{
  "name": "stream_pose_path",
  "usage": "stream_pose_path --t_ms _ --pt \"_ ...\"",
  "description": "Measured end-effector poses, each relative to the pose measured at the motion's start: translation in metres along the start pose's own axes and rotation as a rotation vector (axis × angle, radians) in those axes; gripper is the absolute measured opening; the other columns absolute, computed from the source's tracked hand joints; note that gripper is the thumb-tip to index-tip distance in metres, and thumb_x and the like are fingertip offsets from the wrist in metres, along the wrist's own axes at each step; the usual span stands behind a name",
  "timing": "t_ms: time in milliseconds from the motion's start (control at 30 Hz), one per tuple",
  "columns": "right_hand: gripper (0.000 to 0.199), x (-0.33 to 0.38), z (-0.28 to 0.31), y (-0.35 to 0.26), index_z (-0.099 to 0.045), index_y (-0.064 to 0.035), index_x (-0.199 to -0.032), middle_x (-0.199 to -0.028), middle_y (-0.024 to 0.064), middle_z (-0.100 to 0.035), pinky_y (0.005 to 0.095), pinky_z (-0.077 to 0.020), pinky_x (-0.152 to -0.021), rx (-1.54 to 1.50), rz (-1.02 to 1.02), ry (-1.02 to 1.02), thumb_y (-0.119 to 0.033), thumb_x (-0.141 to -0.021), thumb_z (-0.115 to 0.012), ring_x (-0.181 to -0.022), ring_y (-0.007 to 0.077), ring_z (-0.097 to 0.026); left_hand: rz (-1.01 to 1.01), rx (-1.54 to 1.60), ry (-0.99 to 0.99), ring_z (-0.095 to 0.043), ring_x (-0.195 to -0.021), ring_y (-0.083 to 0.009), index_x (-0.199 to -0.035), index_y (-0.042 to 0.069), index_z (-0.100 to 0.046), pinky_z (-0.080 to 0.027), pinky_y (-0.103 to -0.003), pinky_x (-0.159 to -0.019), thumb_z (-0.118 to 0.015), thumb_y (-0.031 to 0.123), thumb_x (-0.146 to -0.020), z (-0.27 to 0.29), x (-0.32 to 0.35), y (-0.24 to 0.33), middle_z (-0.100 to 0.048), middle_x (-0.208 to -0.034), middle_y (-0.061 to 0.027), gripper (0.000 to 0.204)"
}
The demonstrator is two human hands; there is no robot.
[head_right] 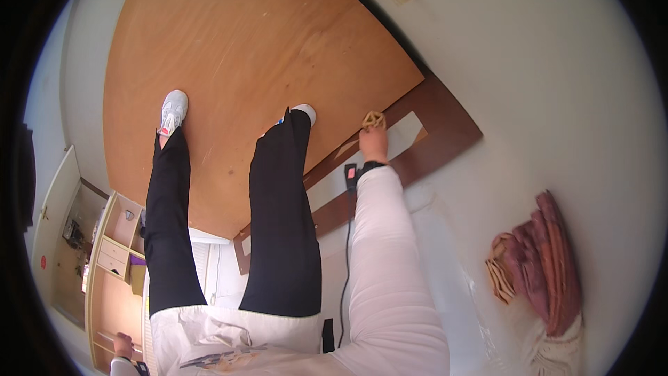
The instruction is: The person moves a trash bin, then removes a white plastic cover from a wall-mounted air conditioner. They insert a long white plastic strip into the unit, align and snap it into place, and close the cover. The person then picks up a small decorative object from the bed and walks out of the room.
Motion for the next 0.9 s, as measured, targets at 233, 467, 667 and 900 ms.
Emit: stream_pose_path --t_ms 233,467,667,900 --pt "0.019 0.21 -0.016 0.032 -0.065 -0.0038 -0.079 -0.066 0.0084 -0.06 0.0336 -0.0449 -0.047 -0.419 -0.125 -0.163 -0.022 -0.082 -0.06 -0.054 0.0199 -0.057 -0.202 0.01 -0.101 -0.057 -0.051 -0.0207 -0.082 0.002 -0.056 -0.047 -0.034 -0.045 -0.054 0.007 -0.081 -0.053 0.0 0.034 -0.059 -0.062 -0.0108 0.005" --pt "0.022 0.341 0.125 -0.044 -0.064 -0.0056 -0.093 -0.075 0.0014 -0.061 0.0248 -0.0438 -0.052 -0.736 -0.43 -0.178 -0.026 -0.084 -0.061 -0.057 0.0103 -0.053 -0.285 0.31 -0.168 -0.061 -0.055 -0.0223 -0.076 0.002 -0.056 -0.05 -0.035 -0.053 -0.056 0.009 -0.08 -0.129 0.011 0.007 -0.062 -0.063 -0.0119 0.008" --pt "0.022 0.403 0.237 -0.155 -0.064 -0.006 -0.097 -0.079 0.0029 -0.064 0.0252 -0.0475 -0.054 -0.757 -0.183 -0.089 -0.025 -0.086 -0.06 -0.06 0.0111 -0.057 -0.653 0.027 -0.369 -0.066 -0.07 -0.0267 -0.076 0.006 -0.067 -0.053 -0.04 -0.067 -0.062 0.017 -0.074 -0.237 0.003 -0.025 -0.067 -0.074 -0.0104 0.013" --pt "0.018 0.479 0.251 -0.257 -0.064 -0.0056 -0.091 -0.075 0.0043 -0.062 0.0256 -0.0442 -0.047 -0.649 -0.08 0.067 -0.022 -0.087 -0.058 -0.055 0.0117 -0.055 -1.144 -0.24 0.036 -0.064 -0.083 -0.0329 -0.079 0.009 -0.071 -0.052 -0.044 -0.072 -0.056 0.019 -0.076 -0.227 -0.02 0.005 -0.068 -0.086 -0.0134 0.018"
Point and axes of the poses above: each hand's wrist, its own x-axis away from the middle knuckle, its own z-axis out of the back of the hand, y = z × x, the point moved 6 cm from there along -x, towards the middle knuckle
